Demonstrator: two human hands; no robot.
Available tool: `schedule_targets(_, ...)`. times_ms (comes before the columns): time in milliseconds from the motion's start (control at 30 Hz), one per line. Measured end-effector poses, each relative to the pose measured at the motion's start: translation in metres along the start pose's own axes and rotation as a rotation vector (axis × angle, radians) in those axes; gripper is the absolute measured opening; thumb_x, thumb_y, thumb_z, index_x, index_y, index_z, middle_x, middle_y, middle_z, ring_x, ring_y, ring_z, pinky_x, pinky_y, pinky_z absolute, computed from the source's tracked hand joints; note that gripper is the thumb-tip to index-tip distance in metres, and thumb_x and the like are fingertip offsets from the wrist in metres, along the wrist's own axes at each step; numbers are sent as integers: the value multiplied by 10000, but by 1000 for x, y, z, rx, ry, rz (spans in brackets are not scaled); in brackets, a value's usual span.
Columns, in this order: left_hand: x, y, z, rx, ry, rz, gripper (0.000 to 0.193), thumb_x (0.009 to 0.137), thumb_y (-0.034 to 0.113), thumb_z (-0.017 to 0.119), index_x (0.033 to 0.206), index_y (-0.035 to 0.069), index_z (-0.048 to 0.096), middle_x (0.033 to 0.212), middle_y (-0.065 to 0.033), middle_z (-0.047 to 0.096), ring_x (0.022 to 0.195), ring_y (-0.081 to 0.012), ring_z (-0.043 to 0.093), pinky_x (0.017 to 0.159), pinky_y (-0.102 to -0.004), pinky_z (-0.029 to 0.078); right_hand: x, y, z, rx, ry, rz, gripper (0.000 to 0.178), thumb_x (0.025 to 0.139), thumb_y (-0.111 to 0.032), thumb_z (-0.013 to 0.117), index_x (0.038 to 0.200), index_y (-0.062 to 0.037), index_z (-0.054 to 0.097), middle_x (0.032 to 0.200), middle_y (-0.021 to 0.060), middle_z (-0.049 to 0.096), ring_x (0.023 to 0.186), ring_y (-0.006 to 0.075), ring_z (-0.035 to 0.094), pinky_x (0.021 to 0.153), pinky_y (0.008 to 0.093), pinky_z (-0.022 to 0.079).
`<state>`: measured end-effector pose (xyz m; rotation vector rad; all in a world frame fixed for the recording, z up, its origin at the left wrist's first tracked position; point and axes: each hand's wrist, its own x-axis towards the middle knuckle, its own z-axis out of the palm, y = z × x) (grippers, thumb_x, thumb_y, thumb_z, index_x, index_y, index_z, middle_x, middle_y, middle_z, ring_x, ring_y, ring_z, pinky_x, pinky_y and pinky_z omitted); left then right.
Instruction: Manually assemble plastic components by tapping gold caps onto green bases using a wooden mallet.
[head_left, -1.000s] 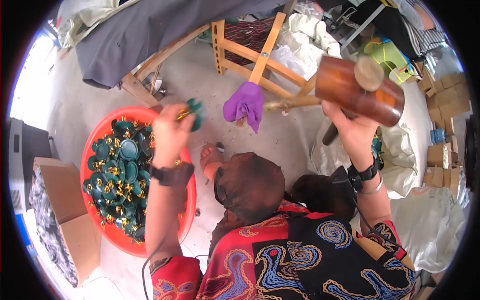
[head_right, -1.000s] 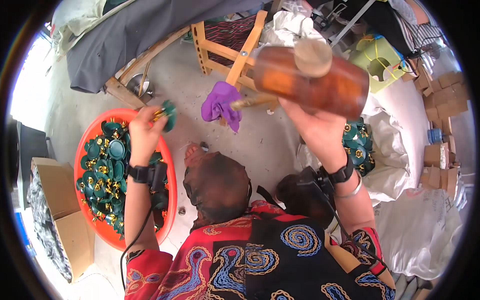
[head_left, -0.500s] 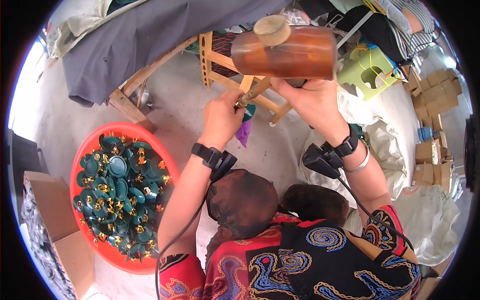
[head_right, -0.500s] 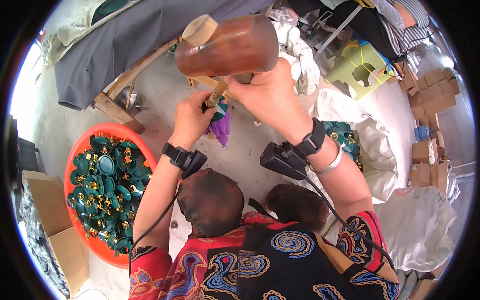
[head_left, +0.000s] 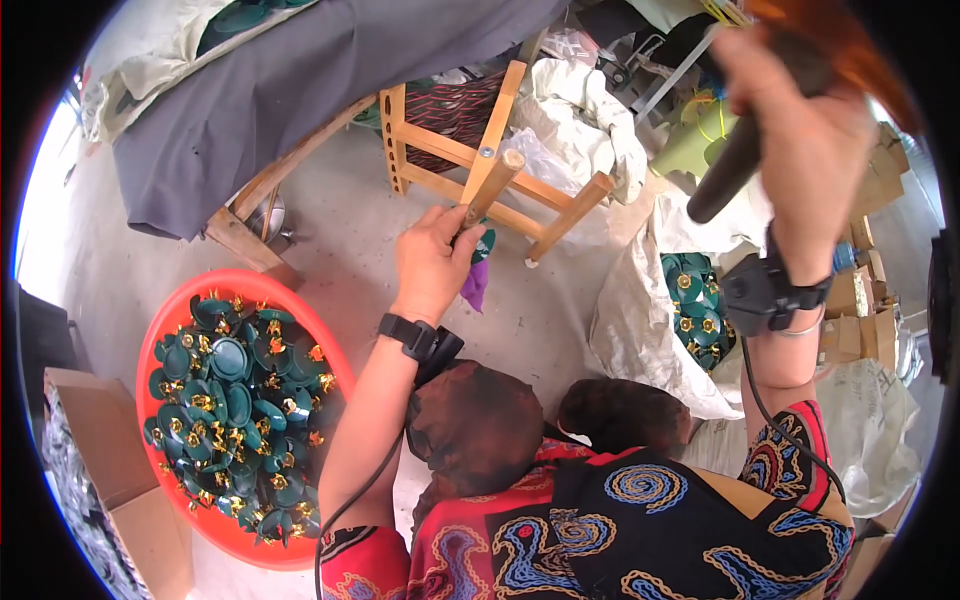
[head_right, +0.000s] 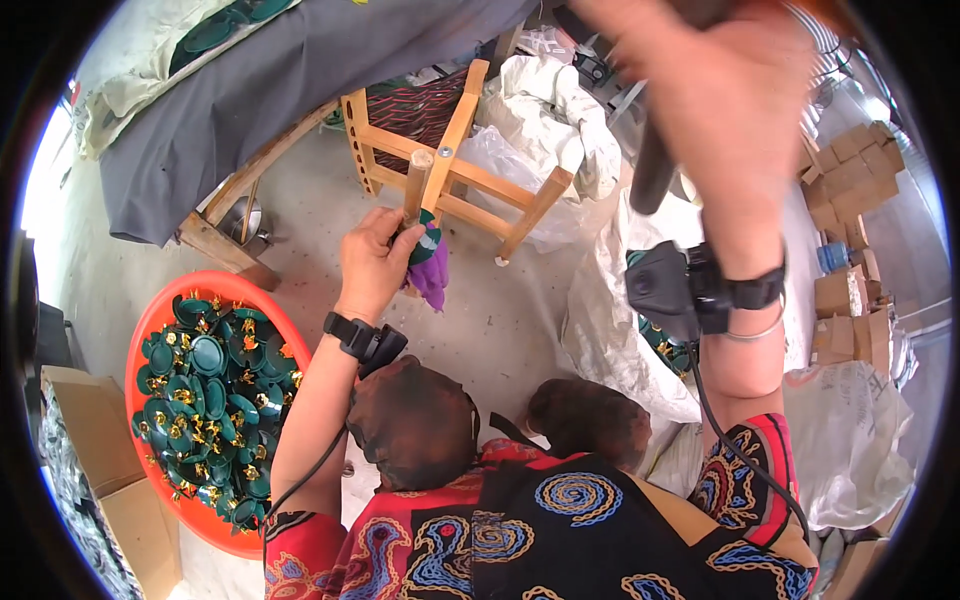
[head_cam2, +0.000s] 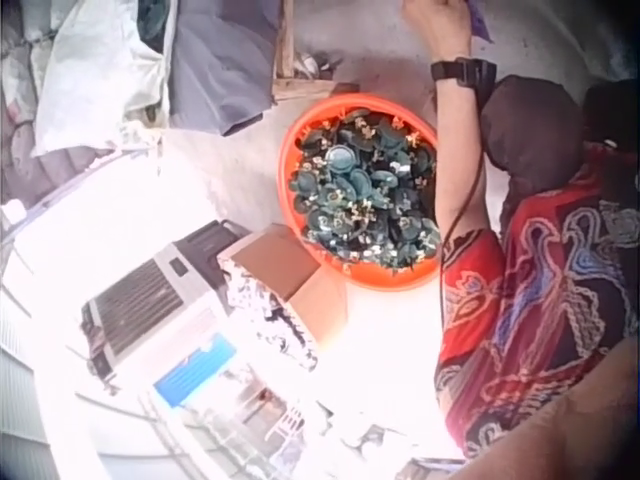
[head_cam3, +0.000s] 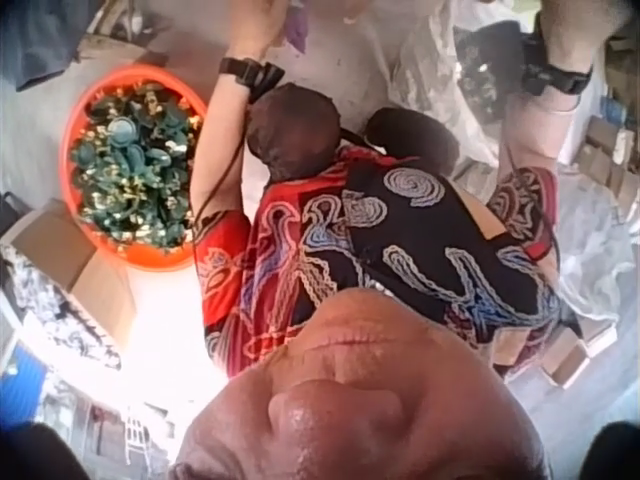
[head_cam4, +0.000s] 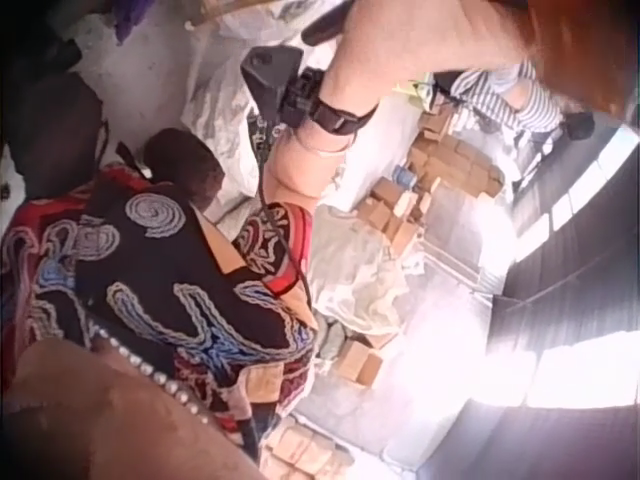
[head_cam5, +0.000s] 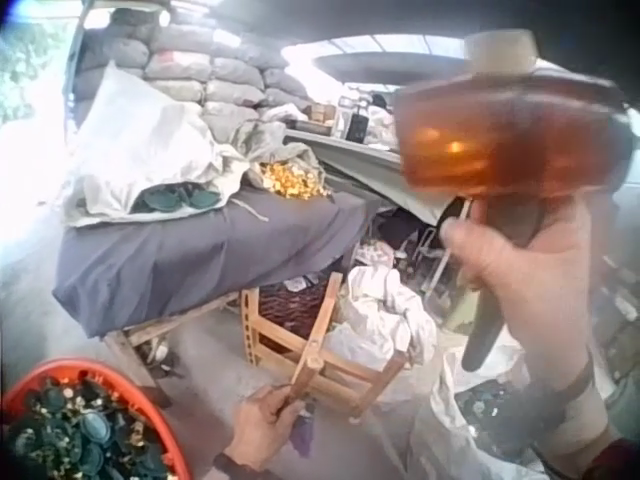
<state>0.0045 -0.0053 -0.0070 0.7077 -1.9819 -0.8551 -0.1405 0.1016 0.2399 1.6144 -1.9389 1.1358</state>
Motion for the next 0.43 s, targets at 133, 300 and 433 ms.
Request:
schedule_targets(133, 7, 10, -2, -34, 4, -3, 190, 752, 161, 667, 923, 80, 663, 784, -80, 606, 695, -293, 602, 594, -362, 473, -29, 41, 20, -575, -495, -464, 152, 730, -152, 626, 781, -10, 611, 608, 126, 576, 533, 232, 590, 503, 343, 466)
schedule_targets(300, 1, -2, 1, 33, 3, 34, 190, 750, 156, 666, 929, 91, 666, 771, -69, 603, 688, -290, 601, 594, -361, 473, -28, 25, 32, 76, -391, 35, 272, 696, -38, 654, 965, -7, 624, 776, 184, 628, 710, 245, 620, 688, 311, 486)
schedule_targets(433, 5, 5, -2, 49, 0, 39, 179, 747, 117, 670, 915, 56, 662, 763, -104, 611, 662, -273, 614, 591, -332, 473, -41, 18, 70, 417, -303, -104, 272, 723, -117, 665, 977, -23, 632, 930, 168, 671, 848, 229, 664, 749, 341, 502)
